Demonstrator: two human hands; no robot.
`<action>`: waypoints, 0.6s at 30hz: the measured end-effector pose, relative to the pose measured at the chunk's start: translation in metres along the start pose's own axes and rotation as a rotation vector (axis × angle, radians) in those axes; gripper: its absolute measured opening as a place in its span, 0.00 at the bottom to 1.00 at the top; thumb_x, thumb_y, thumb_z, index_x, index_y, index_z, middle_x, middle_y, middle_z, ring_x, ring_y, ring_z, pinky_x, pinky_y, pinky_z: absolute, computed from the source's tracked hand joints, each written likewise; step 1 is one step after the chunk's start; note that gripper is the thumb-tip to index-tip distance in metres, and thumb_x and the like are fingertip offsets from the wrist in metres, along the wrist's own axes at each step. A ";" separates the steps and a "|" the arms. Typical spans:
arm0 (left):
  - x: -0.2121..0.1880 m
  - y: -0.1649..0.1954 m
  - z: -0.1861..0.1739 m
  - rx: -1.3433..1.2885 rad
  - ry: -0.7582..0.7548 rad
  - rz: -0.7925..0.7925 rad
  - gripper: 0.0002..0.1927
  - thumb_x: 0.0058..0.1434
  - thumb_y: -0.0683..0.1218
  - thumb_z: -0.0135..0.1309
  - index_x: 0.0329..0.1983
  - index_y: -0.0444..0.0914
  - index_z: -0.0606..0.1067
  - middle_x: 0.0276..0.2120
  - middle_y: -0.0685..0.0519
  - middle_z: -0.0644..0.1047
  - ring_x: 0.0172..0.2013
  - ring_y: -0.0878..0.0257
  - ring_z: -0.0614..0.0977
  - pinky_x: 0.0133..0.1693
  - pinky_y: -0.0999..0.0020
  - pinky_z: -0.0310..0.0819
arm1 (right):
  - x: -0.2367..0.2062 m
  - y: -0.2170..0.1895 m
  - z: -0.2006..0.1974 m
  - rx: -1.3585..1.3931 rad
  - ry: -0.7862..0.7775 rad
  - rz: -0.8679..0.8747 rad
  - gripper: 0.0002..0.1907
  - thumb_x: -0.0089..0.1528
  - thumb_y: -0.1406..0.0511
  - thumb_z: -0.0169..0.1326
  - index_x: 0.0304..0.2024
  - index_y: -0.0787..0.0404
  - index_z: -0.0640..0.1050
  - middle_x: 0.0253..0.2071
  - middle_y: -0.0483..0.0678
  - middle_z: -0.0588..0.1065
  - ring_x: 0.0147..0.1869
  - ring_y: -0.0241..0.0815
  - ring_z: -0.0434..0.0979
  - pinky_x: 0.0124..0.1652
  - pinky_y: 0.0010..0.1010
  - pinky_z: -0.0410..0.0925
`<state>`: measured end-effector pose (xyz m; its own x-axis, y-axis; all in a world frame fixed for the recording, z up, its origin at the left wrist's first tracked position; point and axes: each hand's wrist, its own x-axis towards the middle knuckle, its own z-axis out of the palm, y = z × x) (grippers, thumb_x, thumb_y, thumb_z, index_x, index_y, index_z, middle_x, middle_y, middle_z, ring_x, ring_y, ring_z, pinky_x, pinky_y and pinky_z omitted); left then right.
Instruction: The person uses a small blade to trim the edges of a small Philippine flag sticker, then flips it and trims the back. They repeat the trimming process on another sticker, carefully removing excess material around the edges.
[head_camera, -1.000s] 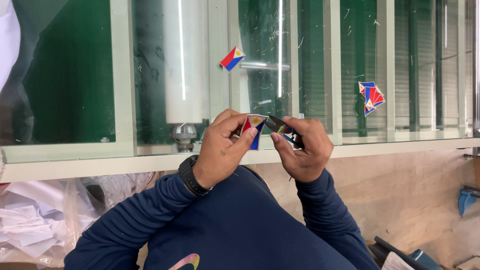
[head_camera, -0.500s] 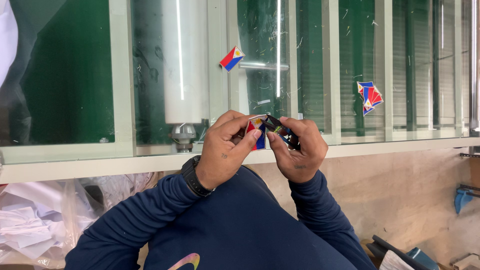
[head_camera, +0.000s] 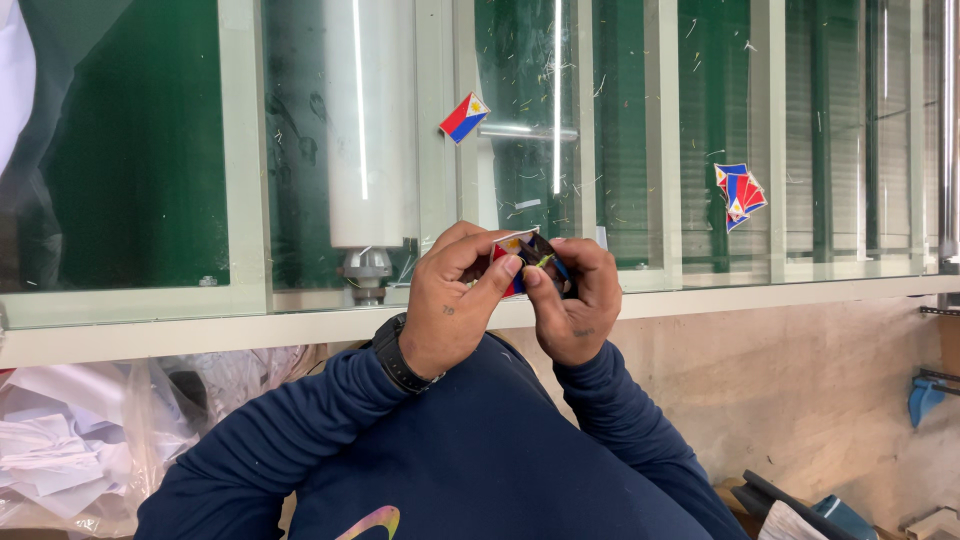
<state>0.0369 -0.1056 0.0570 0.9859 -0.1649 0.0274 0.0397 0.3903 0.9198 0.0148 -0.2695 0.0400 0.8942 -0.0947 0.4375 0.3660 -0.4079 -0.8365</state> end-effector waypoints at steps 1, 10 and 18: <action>0.000 0.000 0.000 0.042 0.014 0.013 0.12 0.69 0.38 0.54 0.54 0.30 0.78 0.43 0.53 0.74 0.41 0.69 0.82 0.45 0.75 0.84 | 0.000 0.000 0.000 -0.019 0.003 -0.009 0.17 0.66 0.70 0.63 0.53 0.67 0.71 0.44 0.47 0.73 0.42 0.30 0.72 0.42 0.22 0.69; 0.001 -0.002 0.001 0.090 0.019 0.020 0.13 0.69 0.39 0.54 0.55 0.32 0.78 0.43 0.52 0.75 0.42 0.67 0.83 0.47 0.72 0.86 | 0.003 -0.003 0.004 -0.051 0.029 -0.038 0.17 0.65 0.70 0.63 0.52 0.67 0.71 0.42 0.46 0.74 0.41 0.29 0.74 0.41 0.20 0.69; 0.001 -0.001 0.000 0.051 -0.001 -0.013 0.12 0.70 0.40 0.54 0.55 0.31 0.78 0.43 0.53 0.74 0.43 0.66 0.84 0.47 0.73 0.85 | 0.013 -0.001 0.006 -0.217 0.064 -0.317 0.17 0.62 0.72 0.65 0.49 0.67 0.72 0.38 0.52 0.73 0.37 0.37 0.73 0.38 0.26 0.68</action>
<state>0.0380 -0.1064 0.0557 0.9853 -0.1704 0.0157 0.0441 0.3417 0.9388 0.0275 -0.2645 0.0446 0.7251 0.0129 0.6885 0.5524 -0.6078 -0.5704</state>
